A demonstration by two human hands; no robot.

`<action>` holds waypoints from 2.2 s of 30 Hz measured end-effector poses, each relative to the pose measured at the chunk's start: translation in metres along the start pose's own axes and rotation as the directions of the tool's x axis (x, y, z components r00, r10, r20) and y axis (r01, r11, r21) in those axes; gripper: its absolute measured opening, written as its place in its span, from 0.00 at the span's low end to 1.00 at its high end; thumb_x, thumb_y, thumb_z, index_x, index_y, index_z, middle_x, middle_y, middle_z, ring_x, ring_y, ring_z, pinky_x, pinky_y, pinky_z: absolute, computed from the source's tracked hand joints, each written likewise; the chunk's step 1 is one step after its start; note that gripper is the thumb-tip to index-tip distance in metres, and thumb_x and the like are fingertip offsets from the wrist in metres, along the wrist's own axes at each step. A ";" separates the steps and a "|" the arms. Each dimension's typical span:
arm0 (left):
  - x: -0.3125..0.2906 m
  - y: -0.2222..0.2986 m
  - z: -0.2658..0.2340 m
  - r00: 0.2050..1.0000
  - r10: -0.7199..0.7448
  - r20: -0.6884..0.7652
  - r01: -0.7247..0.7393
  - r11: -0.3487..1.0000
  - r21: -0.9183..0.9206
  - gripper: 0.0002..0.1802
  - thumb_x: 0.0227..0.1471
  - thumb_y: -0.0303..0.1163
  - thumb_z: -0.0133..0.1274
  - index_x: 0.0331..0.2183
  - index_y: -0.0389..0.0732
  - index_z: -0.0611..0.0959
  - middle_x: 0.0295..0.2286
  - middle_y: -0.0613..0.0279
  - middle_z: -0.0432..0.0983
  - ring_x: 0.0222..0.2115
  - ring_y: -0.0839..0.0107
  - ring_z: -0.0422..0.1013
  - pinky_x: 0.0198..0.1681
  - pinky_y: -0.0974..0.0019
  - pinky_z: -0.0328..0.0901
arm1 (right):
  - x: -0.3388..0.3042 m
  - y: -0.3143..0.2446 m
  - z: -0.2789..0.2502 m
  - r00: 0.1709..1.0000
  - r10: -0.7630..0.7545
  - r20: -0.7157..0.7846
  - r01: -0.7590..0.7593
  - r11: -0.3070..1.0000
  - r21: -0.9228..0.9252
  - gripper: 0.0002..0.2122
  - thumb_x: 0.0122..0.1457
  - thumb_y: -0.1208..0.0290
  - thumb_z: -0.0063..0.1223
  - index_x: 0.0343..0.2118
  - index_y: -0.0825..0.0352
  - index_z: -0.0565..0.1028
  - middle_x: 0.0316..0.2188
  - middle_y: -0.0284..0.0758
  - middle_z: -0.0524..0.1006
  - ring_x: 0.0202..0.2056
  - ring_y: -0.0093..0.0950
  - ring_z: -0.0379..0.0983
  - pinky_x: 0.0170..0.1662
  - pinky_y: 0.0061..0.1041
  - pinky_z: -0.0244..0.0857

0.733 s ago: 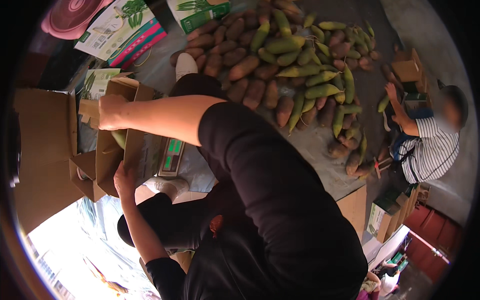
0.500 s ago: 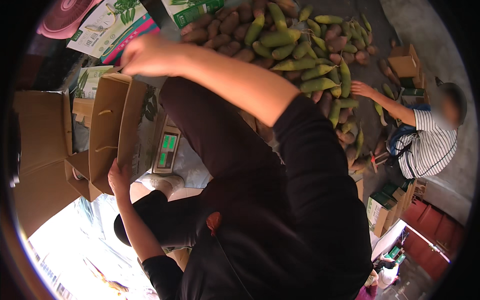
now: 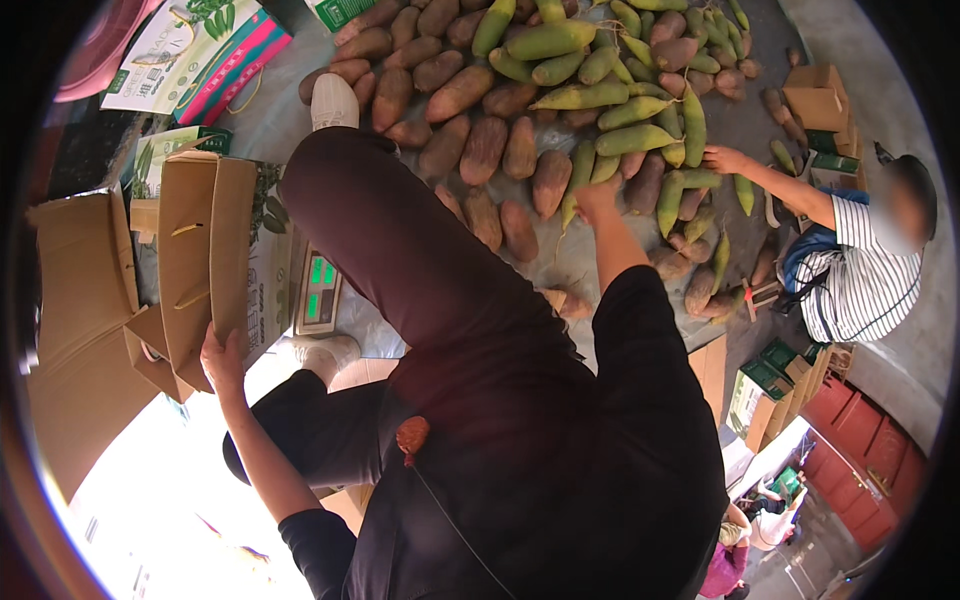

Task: Picking up large green produce items from a pile on the floor, placing them into cardboard boxes, and weighing the boxes on a digital scale.

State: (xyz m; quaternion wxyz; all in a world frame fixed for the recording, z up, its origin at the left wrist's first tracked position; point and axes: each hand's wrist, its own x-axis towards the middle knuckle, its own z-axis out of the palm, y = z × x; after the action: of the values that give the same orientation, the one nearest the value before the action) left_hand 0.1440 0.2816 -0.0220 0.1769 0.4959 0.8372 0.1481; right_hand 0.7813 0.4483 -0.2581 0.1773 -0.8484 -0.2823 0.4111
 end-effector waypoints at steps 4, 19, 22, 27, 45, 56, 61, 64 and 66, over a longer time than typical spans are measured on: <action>-0.021 -0.009 -0.026 0.997 -0.053 -0.049 0.056 0.996 0.070 0.14 0.45 0.22 0.50 0.38 0.35 0.76 0.30 0.48 0.77 0.32 0.52 0.74 0.36 0.61 0.66 | -0.056 0.037 0.055 0.849 0.493 0.192 -0.526 0.825 0.207 0.11 0.52 0.73 0.55 0.36 0.69 0.67 0.33 0.42 0.73 0.25 0.37 0.74 0.22 0.34 0.67; -0.012 -0.009 -0.014 0.998 -0.048 -0.042 0.049 0.998 0.029 0.15 0.45 0.22 0.50 0.39 0.35 0.76 0.30 0.46 0.76 0.32 0.51 0.74 0.36 0.60 0.66 | -0.067 0.038 0.045 0.995 0.097 0.000 -0.097 0.994 -0.042 0.11 0.51 0.74 0.52 0.36 0.69 0.67 0.22 0.40 0.74 0.18 0.28 0.72 0.19 0.28 0.65; -0.010 -0.001 -0.015 0.997 -0.073 -0.024 0.073 0.997 0.027 0.15 0.45 0.23 0.50 0.39 0.35 0.76 0.31 0.47 0.76 0.33 0.52 0.74 0.37 0.61 0.66 | -0.068 0.019 0.026 0.983 -0.135 -0.125 0.114 0.981 -0.156 0.12 0.47 0.75 0.53 0.35 0.68 0.67 0.22 0.40 0.74 0.19 0.29 0.72 0.20 0.28 0.65; -0.013 -0.013 -0.021 0.998 -0.055 -0.010 0.056 0.992 0.113 0.19 0.45 0.28 0.53 0.42 0.37 0.76 0.36 0.45 0.75 0.38 0.48 0.71 0.41 0.56 0.65 | -0.044 -0.032 -0.003 0.761 -0.621 -0.190 0.548 0.771 -0.324 0.13 0.43 0.71 0.56 0.33 0.66 0.69 0.28 0.46 0.75 0.34 0.43 0.74 0.38 0.36 0.66; -0.018 -0.010 -0.022 0.998 0.050 -0.040 -0.041 0.977 0.209 0.15 0.42 0.26 0.54 0.38 0.42 0.78 0.31 0.52 0.76 0.34 0.53 0.72 0.40 0.55 0.65 | -0.292 -0.376 -0.002 0.261 -0.958 0.116 0.804 0.282 0.524 0.05 0.55 0.79 0.49 0.35 0.68 0.67 0.23 0.25 0.66 0.23 0.14 0.57 0.26 0.15 0.50; -0.018 -0.015 -0.019 0.997 0.032 -0.064 -0.014 0.965 0.261 0.18 0.44 0.30 0.53 0.41 0.40 0.78 0.35 0.49 0.76 0.36 0.51 0.72 0.40 0.54 0.66 | -0.488 -0.409 0.165 -0.234 -0.960 0.153 0.738 -0.073 0.671 0.08 0.51 0.71 0.52 0.32 0.69 0.69 0.20 0.39 0.74 0.23 0.31 0.73 0.26 0.30 0.63; -0.013 -0.003 -0.019 0.998 0.022 -0.060 -0.009 0.976 0.216 0.15 0.45 0.29 0.53 0.38 0.38 0.78 0.31 0.45 0.75 0.33 0.48 0.72 0.35 0.52 0.65 | -0.473 -0.375 0.192 -0.288 -0.829 0.480 0.876 -0.025 0.481 0.08 0.52 0.69 0.54 0.34 0.66 0.73 0.28 0.39 0.77 0.34 0.37 0.75 0.40 0.34 0.67; -0.013 -0.005 -0.020 0.998 0.052 -0.029 -0.047 0.986 0.162 0.12 0.45 0.29 0.52 0.36 0.39 0.78 0.30 0.45 0.75 0.33 0.47 0.72 0.34 0.52 0.65 | -0.436 -0.377 0.161 -0.207 -0.869 0.449 0.857 0.060 0.512 0.08 0.52 0.70 0.54 0.34 0.66 0.74 0.30 0.40 0.78 0.34 0.35 0.76 0.38 0.31 0.67; -0.015 -0.013 -0.022 0.996 0.059 -0.061 -0.051 0.991 0.126 0.11 0.45 0.29 0.52 0.35 0.39 0.78 0.29 0.46 0.75 0.32 0.47 0.71 0.34 0.53 0.64 | -0.402 -0.380 0.141 -0.123 -0.915 0.384 0.861 0.095 0.500 0.08 0.52 0.70 0.54 0.34 0.66 0.74 0.31 0.38 0.78 0.34 0.31 0.76 0.36 0.29 0.68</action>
State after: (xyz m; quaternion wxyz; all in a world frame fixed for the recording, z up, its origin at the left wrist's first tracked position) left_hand 0.1311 0.2605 -0.0057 0.1145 0.5238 0.8361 0.1163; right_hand 0.3407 0.5023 0.1002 0.3341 -0.2273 -0.7986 0.4460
